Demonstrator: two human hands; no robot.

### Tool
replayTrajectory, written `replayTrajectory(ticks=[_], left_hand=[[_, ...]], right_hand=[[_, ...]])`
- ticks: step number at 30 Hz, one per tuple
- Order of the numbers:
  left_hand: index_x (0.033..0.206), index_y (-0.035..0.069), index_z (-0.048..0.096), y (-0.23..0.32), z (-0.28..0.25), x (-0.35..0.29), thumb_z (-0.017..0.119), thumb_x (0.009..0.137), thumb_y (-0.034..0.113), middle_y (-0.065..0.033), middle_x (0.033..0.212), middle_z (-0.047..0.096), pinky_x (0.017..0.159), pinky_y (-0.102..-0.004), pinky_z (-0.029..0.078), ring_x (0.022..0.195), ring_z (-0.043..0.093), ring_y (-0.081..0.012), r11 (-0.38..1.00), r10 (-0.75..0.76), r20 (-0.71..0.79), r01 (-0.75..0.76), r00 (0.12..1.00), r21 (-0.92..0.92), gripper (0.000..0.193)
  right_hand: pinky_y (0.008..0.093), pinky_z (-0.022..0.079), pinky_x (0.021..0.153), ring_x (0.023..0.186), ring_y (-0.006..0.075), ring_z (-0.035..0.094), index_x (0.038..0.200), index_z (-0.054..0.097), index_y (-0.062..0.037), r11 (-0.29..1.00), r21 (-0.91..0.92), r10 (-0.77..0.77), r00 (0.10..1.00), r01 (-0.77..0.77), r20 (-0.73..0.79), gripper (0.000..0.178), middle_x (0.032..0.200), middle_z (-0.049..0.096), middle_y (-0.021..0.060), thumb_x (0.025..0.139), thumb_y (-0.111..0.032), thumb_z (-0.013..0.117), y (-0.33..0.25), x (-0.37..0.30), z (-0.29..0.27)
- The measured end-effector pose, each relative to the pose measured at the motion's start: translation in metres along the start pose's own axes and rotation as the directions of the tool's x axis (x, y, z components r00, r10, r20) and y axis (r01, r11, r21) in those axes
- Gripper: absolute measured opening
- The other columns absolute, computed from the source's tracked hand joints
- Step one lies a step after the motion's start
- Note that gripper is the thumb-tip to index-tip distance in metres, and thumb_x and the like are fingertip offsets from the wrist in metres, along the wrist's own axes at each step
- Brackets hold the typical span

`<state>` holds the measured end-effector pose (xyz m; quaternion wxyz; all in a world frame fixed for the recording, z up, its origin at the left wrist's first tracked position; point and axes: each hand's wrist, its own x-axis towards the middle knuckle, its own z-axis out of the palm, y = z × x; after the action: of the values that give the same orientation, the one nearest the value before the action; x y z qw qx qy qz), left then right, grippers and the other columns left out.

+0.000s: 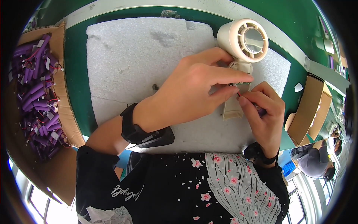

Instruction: The person connects a battery pack to a circuit board inside a handheld fan casing by hand. They repeatedly plug and unplug the connector, press the board into the casing, and test the fan's display before setting the assembly on the workbench.

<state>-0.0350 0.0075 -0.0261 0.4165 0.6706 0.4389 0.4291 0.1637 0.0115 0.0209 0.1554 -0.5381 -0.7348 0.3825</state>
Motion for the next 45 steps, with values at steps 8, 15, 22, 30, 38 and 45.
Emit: replayTrajectory(ticks=[8,15,22,30,38,45], left_hand=[[0.106,0.012,0.073,-0.001,0.002,0.000,0.075,0.075,-0.002,-0.0100,0.098,0.064,0.068,-0.0288,0.056,0.079,0.067,-0.0201,1.000,-0.004,-0.015,0.004,1.000,-0.013,0.034],[0.104,0.011,0.074,0.004,0.005,0.000,0.072,0.077,-0.002,-0.0096,0.098,0.065,0.067,-0.0269,0.054,0.079,0.067,-0.0187,0.996,-0.076,-0.039,0.074,0.996,-0.044,0.030],[0.104,0.011,0.074,0.001,0.004,-0.001,0.070,0.077,-0.003,-0.0098,0.099,0.065,0.068,-0.0274,0.054,0.079,0.067,-0.0190,0.997,-0.063,-0.031,0.061,0.998,-0.045,0.031],[0.108,0.011,0.073,0.000,-0.003,0.002,0.068,0.075,-0.005,-0.0097,0.100,0.065,0.068,-0.0282,0.055,0.080,0.067,-0.0195,1.000,-0.002,0.029,0.002,1.000,-0.002,0.037],[0.105,0.012,0.074,-0.001,-0.002,0.002,0.068,0.071,-0.006,-0.0102,0.100,0.065,0.067,-0.0284,0.056,0.080,0.067,-0.0197,0.999,0.022,0.017,-0.022,1.000,0.034,0.039],[0.100,0.013,0.076,0.000,-0.004,-0.002,0.069,0.067,-0.005,-0.0095,0.100,0.066,0.066,-0.0281,0.055,0.077,0.067,-0.0200,0.999,0.036,0.072,-0.037,0.997,0.014,0.038]], right_hand=[[0.0247,0.032,0.050,0.056,0.0098,0.045,0.083,0.068,0.0026,0.999,-0.031,-0.020,1.000,0.020,0.004,0.007,0.073,0.051,0.0046,0.077,0.000,0.068,-0.001,-0.001,0.003],[0.0268,0.042,0.046,0.050,0.0131,0.052,0.084,0.071,-0.0038,0.982,-0.128,-0.140,0.990,0.139,0.007,0.012,0.076,0.051,0.0051,0.073,-0.003,0.075,-0.002,-0.001,0.007],[0.0257,0.040,0.044,0.050,0.0115,0.052,0.085,0.072,-0.0037,0.979,-0.107,-0.179,0.982,0.171,-0.061,0.016,0.075,0.047,0.0041,0.071,0.000,0.076,0.002,-0.004,0.013],[0.0230,0.038,0.048,0.055,0.0101,0.049,0.087,0.070,0.0006,0.977,-0.062,-0.206,0.977,0.202,-0.063,0.015,0.080,0.047,0.0050,0.073,0.003,0.073,0.003,-0.003,0.009],[0.0251,0.040,0.044,0.051,0.0116,0.053,0.088,0.070,-0.0032,0.938,-0.116,-0.338,0.936,0.327,-0.092,0.019,0.080,0.053,0.0062,0.070,0.001,0.075,0.012,0.003,0.006],[0.0243,0.046,0.047,0.058,0.0114,0.059,0.099,0.066,-0.0049,0.984,0.050,-0.153,0.955,0.172,-0.255,0.037,0.090,0.060,0.0073,0.064,-0.001,0.080,0.009,-0.001,0.019]])
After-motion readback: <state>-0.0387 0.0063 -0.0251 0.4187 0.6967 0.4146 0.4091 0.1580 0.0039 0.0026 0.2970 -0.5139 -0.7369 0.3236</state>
